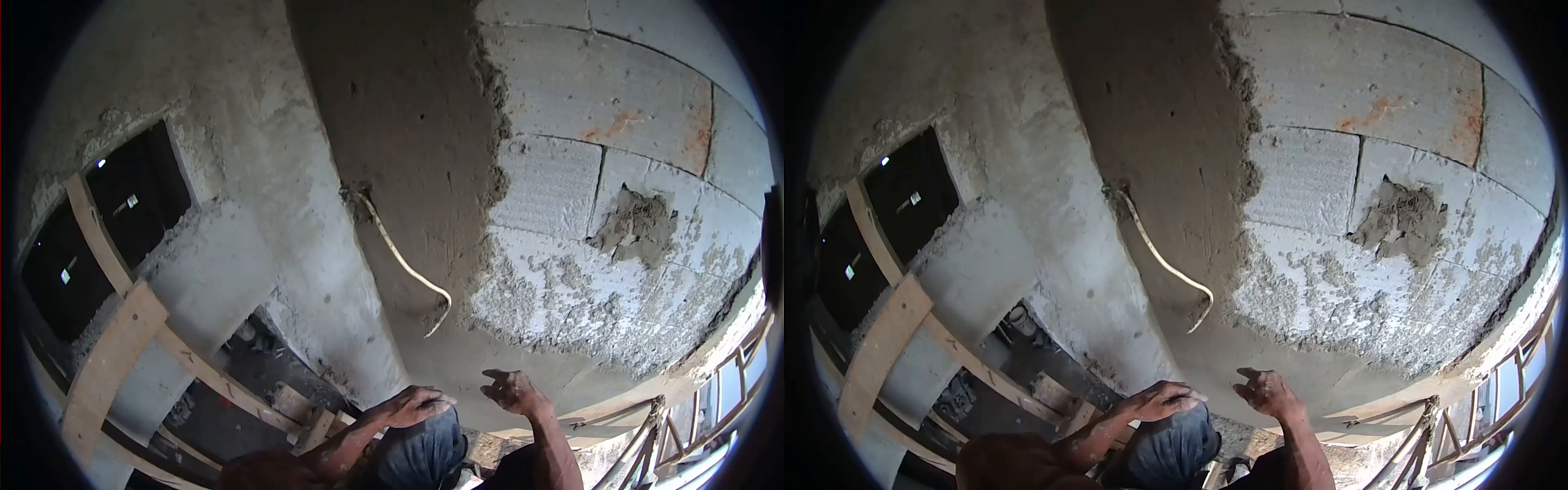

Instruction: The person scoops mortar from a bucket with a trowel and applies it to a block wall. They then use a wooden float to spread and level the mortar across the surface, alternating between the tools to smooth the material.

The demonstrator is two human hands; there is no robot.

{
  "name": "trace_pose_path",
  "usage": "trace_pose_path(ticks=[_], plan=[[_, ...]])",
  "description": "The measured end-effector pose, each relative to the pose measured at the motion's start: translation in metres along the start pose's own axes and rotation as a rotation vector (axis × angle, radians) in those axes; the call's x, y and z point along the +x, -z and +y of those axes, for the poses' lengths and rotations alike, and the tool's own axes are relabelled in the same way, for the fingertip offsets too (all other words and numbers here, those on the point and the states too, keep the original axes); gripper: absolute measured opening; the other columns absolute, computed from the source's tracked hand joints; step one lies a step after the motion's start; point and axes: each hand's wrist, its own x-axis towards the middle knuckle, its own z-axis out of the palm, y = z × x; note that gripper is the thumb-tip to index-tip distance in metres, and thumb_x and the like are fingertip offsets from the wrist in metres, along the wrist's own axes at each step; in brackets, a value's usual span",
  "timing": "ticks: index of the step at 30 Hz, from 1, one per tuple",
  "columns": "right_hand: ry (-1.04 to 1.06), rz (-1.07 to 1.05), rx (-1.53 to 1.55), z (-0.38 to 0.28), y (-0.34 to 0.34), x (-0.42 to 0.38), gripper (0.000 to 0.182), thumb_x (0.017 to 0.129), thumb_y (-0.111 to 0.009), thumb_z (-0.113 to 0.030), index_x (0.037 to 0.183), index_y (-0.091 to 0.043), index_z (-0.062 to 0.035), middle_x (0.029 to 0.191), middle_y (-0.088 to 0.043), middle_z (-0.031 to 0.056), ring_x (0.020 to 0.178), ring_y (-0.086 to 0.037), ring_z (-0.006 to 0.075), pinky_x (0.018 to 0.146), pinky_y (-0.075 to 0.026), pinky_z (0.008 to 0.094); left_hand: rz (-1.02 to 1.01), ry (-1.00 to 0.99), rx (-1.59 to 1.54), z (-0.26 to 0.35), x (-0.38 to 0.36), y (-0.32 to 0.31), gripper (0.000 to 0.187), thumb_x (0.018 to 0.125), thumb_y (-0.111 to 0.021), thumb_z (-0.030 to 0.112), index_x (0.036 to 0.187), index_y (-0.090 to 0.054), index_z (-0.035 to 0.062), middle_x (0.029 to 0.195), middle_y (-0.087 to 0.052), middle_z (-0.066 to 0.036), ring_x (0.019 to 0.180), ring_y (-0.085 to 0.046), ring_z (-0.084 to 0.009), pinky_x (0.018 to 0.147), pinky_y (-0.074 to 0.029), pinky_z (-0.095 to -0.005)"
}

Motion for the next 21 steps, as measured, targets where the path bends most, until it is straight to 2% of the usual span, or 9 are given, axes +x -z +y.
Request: trace_pose_path(ticks=[2, 3, 5, 8, 12, 14, 16, 18, 21], plan=[[-0.055, -0.007, 0.175, -0.022, 0.017, -0.037, 0.042, 0.089, -0.066, -0.029, 0.125, -0.061, -0.0065, 0.092, -0.069, 0.0206, 0.08, -0.07, 0.029, 0.076, -0.053, 0.0382, 0.028, -0.007, -0.042, 0.025, -0.022, -0.026, 0.037, 0.097, -0.056, 0.028, 0.127, -0.06, 0.0057, 0.132, -0.057, -0.018, 0.128, -0.049, -0.0325, 0.11, -0.035, -0.0413], [0.022, 0.042, 0.197, -0.015, 0.011, 0.039, 0.042, 0.089, -0.066, -0.029, 0.125, -0.061, -0.0065, 0.092, -0.069, 0.0206, 0.08, -0.07, 0.029, 0.076, -0.053, 0.0382, 0.13, -0.101, 0.14, -0.013, 0.003, 0.03, 0.037, 0.096, -0.057, 0.026, 0.127, -0.059, 0.0047, 0.13, -0.058, -0.016, 0.126, -0.05, -0.0331, 0.109, -0.037, -0.0424], [0.026, 0.119, 0.154, -0.015, 0.016, 0.017, 0.04, 0.089, -0.067, -0.026, 0.122, -0.061, -0.0035, 0.091, -0.069, 0.021, 0.075, -0.069, 0.0277, 0.07, -0.052, 0.0373, 0.227, -0.235, 0.17, -0.006, -0.008, 0.006, 0.037, 0.097, -0.056, 0.029, 0.125, -0.062, 0.0062, 0.129, -0.059, -0.018, 0.125, -0.051, -0.0348, 0.105, -0.04, -0.0415], [0.053, 0.112, 0.241, -0.01, 0.022, 0.002, 0.042, 0.084, -0.068, -0.012, 0.124, -0.058, 0.0, 0.081, -0.068, 0.0178, 0.072, -0.068, 0.0265, 0.066, -0.051, 0.0359, 0.249, -0.13, 0.003, 0.024, -0.027, 0.013, 0.032, 0.099, -0.053, 0.026, 0.114, -0.068, 0.0026, 0.124, -0.063, -0.016, 0.126, -0.052, -0.031, 0.107, -0.039, -0.0418], [0.145, 0.138, 0.248, -0.008, 0.031, -0.002, 0.039, 0.085, -0.067, -0.012, 0.122, -0.058, -0.0002, 0.08, -0.068, 0.0172, 0.073, -0.068, 0.028, 0.068, -0.052, 0.0374, 0.527, 0.009, -0.236, 0.023, -0.058, 0.034, 0.08, 0.103, -0.016, 0.053, 0.096, -0.072, -0.0045, 0.106, -0.069, -0.02, 0.106, -0.064, -0.0299, 0.096, -0.047, -0.0398], [0.139, 0.129, 0.301, -0.007, 0.034, -0.007, 0.037, 0.087, -0.066, -0.012, 0.122, -0.058, -0.0009, 0.08, -0.068, 0.0162, 0.074, -0.068, 0.0293, 0.069, -0.052, 0.0378, 0.608, -0.075, -0.221, 0.023, -0.068, 0.038, 0.085, 0.101, -0.014, 0.057, 0.1, -0.069, -0.0085, 0.107, -0.068, -0.022, 0.107, -0.063, -0.03, 0.097, -0.046, -0.0403], [0.141, 0.146, 0.347, -0.005, 0.034, -0.01, 0.037, 0.089, -0.066, -0.014, 0.123, -0.059, -0.0026, 0.081, -0.067, 0.0164, 0.076, -0.068, 0.0299, 0.07, -0.052, 0.0375, 0.675, -0.033, 0.097, 0.033, -0.081, 0.052, 0.064, 0.103, -0.033, 0.044, 0.099, -0.069, -0.0083, 0.107, -0.069, -0.021, 0.106, -0.064, -0.029, 0.098, -0.045, -0.0394], [0.127, 0.196, 0.28, -0.007, 0.045, -0.02, 0.038, 0.089, -0.066, -0.015, 0.124, -0.059, -0.0026, 0.084, -0.068, 0.0162, 0.078, -0.068, 0.0282, 0.072, -0.052, 0.0368, 0.835, 0.224, 0.261, 0.041, -0.089, 0.054, 0.043, 0.101, -0.045, 0.03, 0.104, -0.067, -0.007, 0.106, -0.069, -0.02, 0.104, -0.065, -0.0277, 0.097, -0.046, -0.0381], [0.069, 0.391, 0.412, 0.005, 0.046, -0.029, 0.035, 0.089, -0.067, -0.013, 0.121, -0.06, -0.0009, 0.085, -0.069, 0.0159, 0.081, -0.069, 0.0271, 0.073, -0.052, 0.0367, 0.92, 0.111, 0.14, 0.037, -0.091, 0.052, 0.038, 0.102, -0.041, 0.023, 0.114, -0.06, -0.0078, 0.107, -0.068, -0.022, 0.104, -0.065, -0.0306, 0.098, -0.048, -0.0389]])
